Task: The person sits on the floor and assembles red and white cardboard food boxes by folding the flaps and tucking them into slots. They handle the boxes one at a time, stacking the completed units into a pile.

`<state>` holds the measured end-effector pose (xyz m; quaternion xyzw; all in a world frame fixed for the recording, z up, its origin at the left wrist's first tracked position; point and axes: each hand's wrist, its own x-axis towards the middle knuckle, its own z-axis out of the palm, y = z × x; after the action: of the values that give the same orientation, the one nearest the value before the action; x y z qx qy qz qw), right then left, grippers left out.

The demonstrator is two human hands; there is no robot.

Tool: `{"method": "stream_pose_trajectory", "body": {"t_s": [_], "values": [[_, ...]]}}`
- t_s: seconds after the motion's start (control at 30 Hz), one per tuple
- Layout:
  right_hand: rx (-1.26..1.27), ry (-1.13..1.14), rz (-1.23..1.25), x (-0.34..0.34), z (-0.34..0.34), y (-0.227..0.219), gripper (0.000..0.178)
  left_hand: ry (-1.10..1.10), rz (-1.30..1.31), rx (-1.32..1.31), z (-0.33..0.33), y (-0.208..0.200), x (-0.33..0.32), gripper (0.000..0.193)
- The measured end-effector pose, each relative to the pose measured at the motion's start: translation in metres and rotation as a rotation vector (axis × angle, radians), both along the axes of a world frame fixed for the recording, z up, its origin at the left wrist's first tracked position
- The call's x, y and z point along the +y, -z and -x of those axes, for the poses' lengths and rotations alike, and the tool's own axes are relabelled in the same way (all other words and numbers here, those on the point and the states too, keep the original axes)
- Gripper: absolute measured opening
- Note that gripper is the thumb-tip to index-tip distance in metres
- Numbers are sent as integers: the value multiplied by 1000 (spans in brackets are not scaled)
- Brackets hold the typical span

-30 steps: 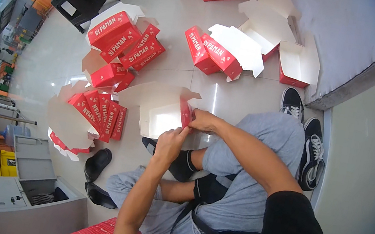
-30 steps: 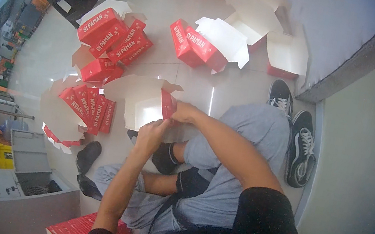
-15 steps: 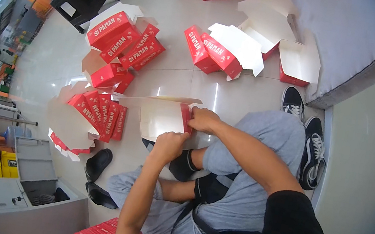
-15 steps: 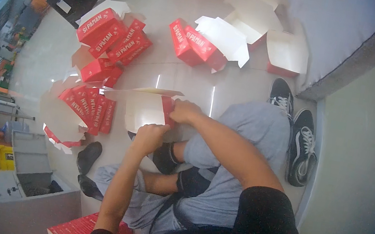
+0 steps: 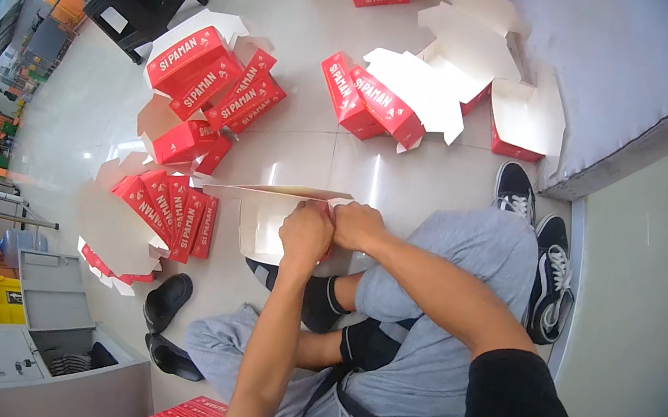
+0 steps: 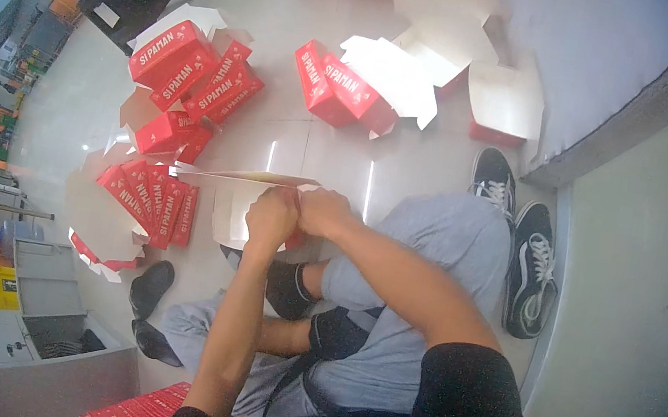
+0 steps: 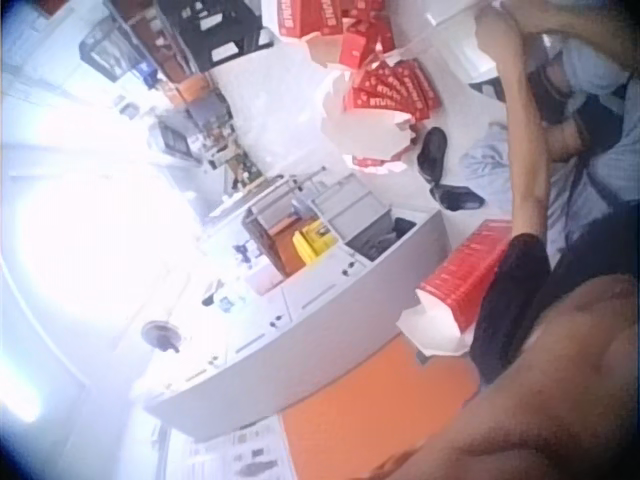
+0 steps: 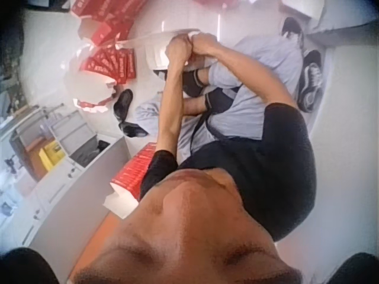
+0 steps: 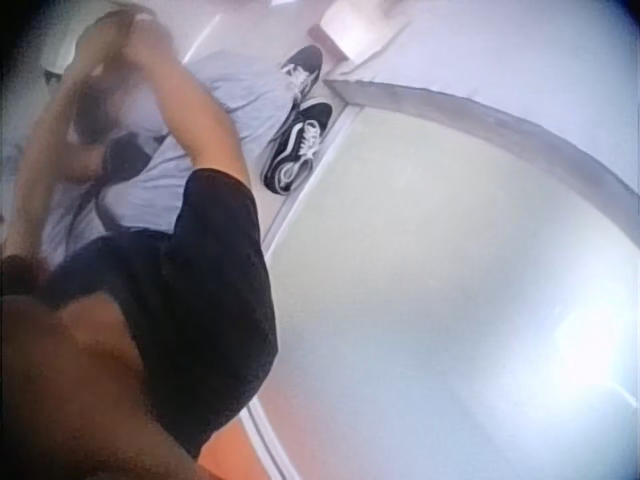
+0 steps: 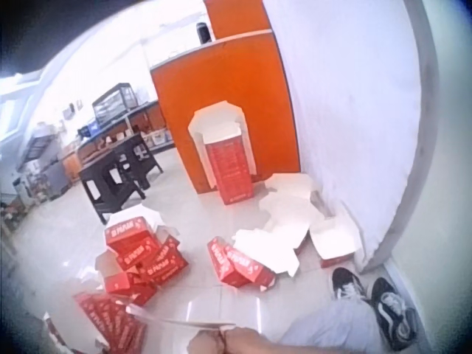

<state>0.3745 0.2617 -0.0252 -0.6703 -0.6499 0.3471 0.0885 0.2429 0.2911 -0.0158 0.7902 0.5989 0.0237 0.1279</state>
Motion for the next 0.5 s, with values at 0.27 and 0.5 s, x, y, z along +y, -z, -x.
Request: {"method": "stream_pose_trajectory", "body": {"t_s": [0.27,0.5], "values": [[-23,0,-19,-2,5,16,32,24,55,93,-2,7,5,33],[82,-58,-33,2,8,27,28,-74,188,60,-6,-2,9,35]]}}
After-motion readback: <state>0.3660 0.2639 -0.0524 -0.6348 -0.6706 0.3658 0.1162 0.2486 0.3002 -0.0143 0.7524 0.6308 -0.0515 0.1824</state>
